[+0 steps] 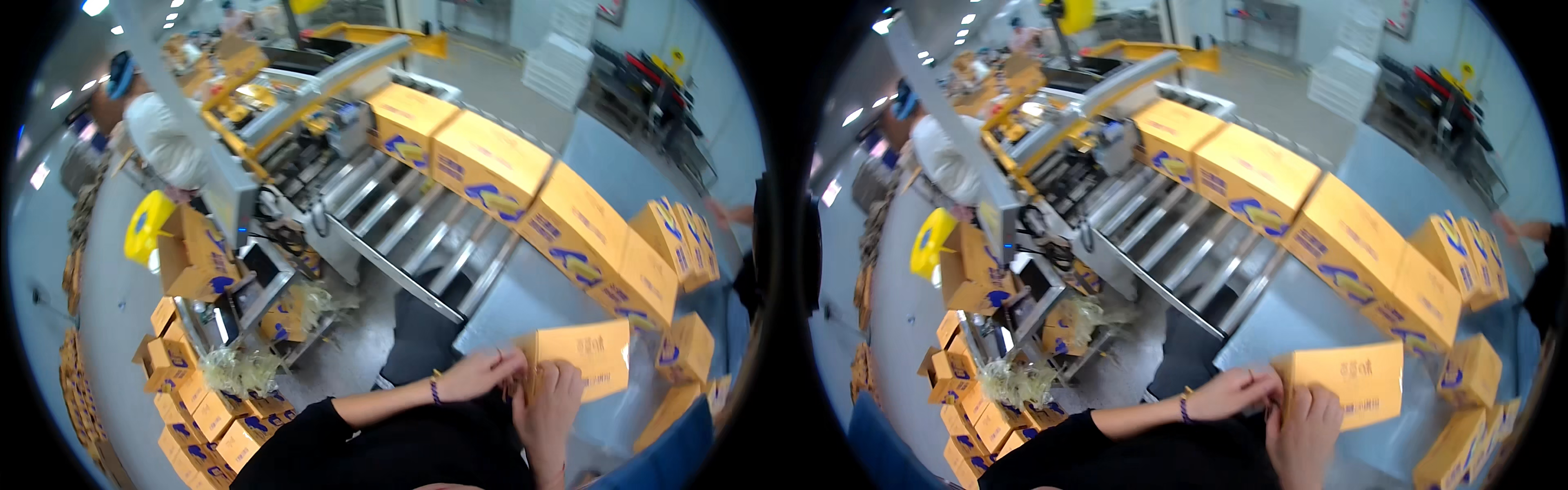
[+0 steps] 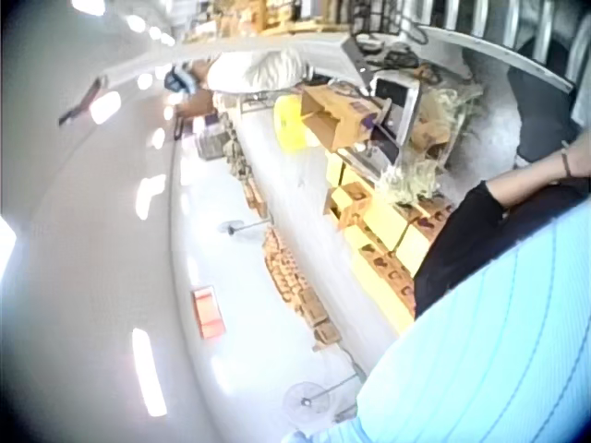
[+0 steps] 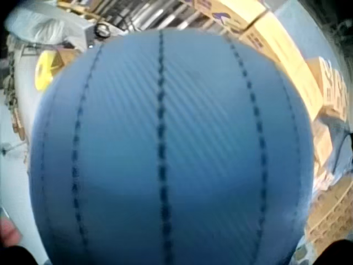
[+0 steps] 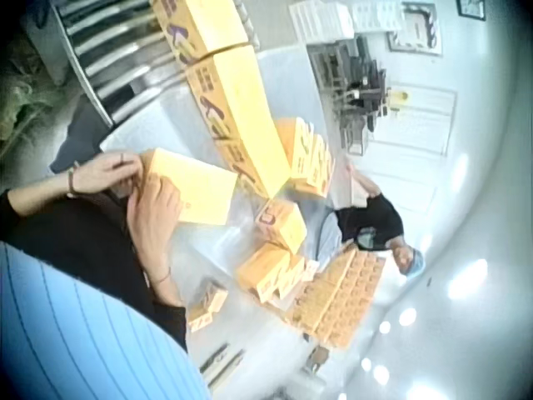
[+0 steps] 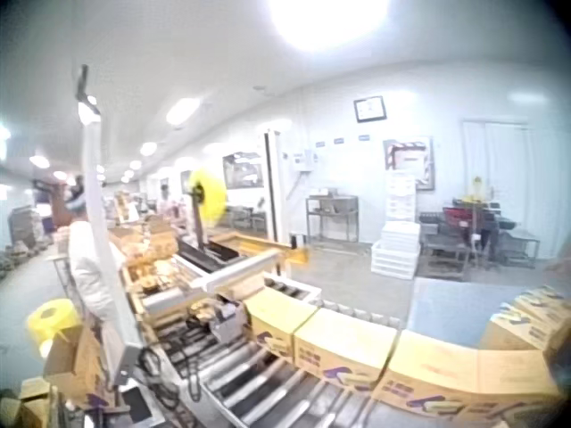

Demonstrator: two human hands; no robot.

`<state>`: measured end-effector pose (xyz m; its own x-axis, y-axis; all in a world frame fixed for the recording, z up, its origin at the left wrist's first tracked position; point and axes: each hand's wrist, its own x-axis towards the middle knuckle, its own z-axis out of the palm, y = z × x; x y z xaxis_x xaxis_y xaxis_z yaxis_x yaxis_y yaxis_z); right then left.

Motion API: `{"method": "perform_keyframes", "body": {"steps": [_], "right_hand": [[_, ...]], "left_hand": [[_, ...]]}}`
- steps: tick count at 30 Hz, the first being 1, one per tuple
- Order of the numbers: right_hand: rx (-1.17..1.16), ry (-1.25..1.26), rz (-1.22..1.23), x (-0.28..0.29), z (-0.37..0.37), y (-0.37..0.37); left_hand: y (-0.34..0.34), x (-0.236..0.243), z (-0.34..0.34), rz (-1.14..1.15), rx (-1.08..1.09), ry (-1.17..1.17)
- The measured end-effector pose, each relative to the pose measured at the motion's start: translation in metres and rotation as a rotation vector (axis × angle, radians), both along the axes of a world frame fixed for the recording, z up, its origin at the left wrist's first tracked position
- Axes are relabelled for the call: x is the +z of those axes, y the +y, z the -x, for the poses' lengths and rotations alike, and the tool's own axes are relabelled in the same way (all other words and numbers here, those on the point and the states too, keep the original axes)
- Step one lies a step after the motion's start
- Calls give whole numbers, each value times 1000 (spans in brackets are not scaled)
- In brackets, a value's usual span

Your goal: The person picks up yellow cardboard boxes from a roller conveyor, folds the flaps to close them, and stacks them on a metal table. The person repeats this process for multiple boxes, organizing them into neat piles.

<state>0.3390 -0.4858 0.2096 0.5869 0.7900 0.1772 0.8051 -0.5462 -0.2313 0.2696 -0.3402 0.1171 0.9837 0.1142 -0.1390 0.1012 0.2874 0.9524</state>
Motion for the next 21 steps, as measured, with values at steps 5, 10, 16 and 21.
{"method": "perform_keyframes", "body": {"steps": [5, 10, 16, 21], "right_hand": [[73, -246, -248, -32, -13, 6], [114, -192, -413, -50, -16, 17], [194, -150, -422, -53, -12, 7], [73, -33, -439, -50, -7, 0]], "left_hand": [[16, 2, 3, -455, 325, -293], [19, -7, -5, -374, 358, -355], [6, -22, -9, -291, 386, -367], [2, -23, -13, -244, 365, -357]]}}
